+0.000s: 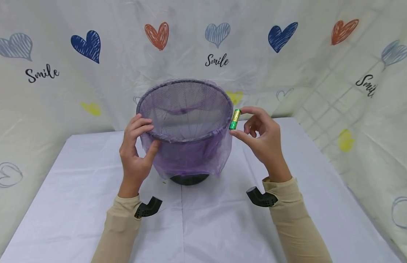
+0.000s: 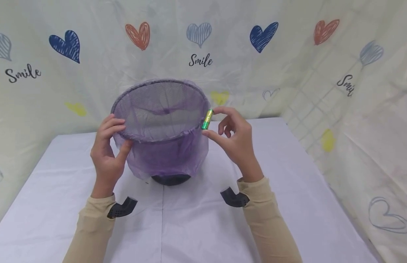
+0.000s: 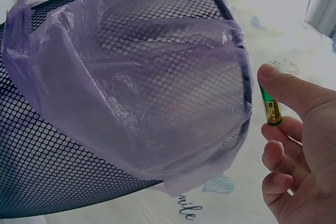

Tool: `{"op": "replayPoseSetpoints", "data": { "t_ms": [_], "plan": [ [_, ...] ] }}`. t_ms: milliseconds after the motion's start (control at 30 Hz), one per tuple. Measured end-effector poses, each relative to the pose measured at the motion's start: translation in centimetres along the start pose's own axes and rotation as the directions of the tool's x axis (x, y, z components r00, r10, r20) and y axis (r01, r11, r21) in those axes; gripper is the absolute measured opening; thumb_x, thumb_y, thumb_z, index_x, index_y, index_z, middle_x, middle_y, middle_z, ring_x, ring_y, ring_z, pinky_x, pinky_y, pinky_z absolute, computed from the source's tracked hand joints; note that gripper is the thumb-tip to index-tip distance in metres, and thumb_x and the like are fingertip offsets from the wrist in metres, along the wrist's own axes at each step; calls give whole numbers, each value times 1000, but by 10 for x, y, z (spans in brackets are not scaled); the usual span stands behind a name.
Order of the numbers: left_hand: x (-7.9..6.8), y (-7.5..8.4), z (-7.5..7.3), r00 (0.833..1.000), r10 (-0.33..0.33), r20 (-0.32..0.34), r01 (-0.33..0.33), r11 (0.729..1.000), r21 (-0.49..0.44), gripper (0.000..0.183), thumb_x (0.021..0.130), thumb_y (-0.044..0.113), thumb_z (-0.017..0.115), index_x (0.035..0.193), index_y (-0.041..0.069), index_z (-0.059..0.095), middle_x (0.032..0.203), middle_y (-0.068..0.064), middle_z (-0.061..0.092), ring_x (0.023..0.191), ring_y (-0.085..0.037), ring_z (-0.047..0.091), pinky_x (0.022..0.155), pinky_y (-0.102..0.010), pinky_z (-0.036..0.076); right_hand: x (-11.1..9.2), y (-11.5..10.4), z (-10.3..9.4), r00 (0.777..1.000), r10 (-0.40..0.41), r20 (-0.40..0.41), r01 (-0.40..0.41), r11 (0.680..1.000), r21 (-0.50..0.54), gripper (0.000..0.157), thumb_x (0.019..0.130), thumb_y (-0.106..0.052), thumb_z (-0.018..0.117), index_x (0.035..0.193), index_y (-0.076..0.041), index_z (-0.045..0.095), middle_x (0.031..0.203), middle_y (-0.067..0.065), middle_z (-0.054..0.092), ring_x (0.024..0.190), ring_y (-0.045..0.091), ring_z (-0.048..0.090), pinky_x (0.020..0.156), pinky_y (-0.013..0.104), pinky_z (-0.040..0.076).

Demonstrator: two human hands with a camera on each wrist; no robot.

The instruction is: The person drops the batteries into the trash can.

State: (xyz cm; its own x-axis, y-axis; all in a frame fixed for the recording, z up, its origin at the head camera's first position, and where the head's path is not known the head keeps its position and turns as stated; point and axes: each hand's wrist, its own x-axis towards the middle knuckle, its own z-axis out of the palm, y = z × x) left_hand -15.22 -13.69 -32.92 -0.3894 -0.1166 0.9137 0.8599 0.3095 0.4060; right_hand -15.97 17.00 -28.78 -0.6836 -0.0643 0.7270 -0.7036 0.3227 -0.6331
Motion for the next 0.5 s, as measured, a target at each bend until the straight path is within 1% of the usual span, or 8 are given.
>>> {"op": "replayPoseSetpoints", "data": {
  "t_ms": [100,333,500],
  "plan": [
    [1,2,0,1000,-2,0,2,1000,1,47,90,32,67,103,-12,61,111,-29,61,125,-50,45,118,-52,34,2,-1,2,1000,2,-4,-2,1000,11,55,66,7,83,117,-3,64,64,4,49,59,9,43,49,19,34],
    [10,24,3,1000,-13,-1,13,1000,-13,45,91,28,66,101,-15,58,108,-32,59,128,-43,48,118,-51,34,7,-4,5,1000,19,-5,-19,1000,17,53,68,9,81,117,-2,64,64,4,49,61,9,44,50,18,36],
    [11,28,4,1000,-20,0,20,1000,-8,45,92,28,65,101,-16,58,107,-33,58,127,-44,47,118,-50,34,9,-3,7,999,32,0,-32,999,35,51,69,11,79,117,1,64,66,2,50,62,8,45,50,17,37]
  ]
}}
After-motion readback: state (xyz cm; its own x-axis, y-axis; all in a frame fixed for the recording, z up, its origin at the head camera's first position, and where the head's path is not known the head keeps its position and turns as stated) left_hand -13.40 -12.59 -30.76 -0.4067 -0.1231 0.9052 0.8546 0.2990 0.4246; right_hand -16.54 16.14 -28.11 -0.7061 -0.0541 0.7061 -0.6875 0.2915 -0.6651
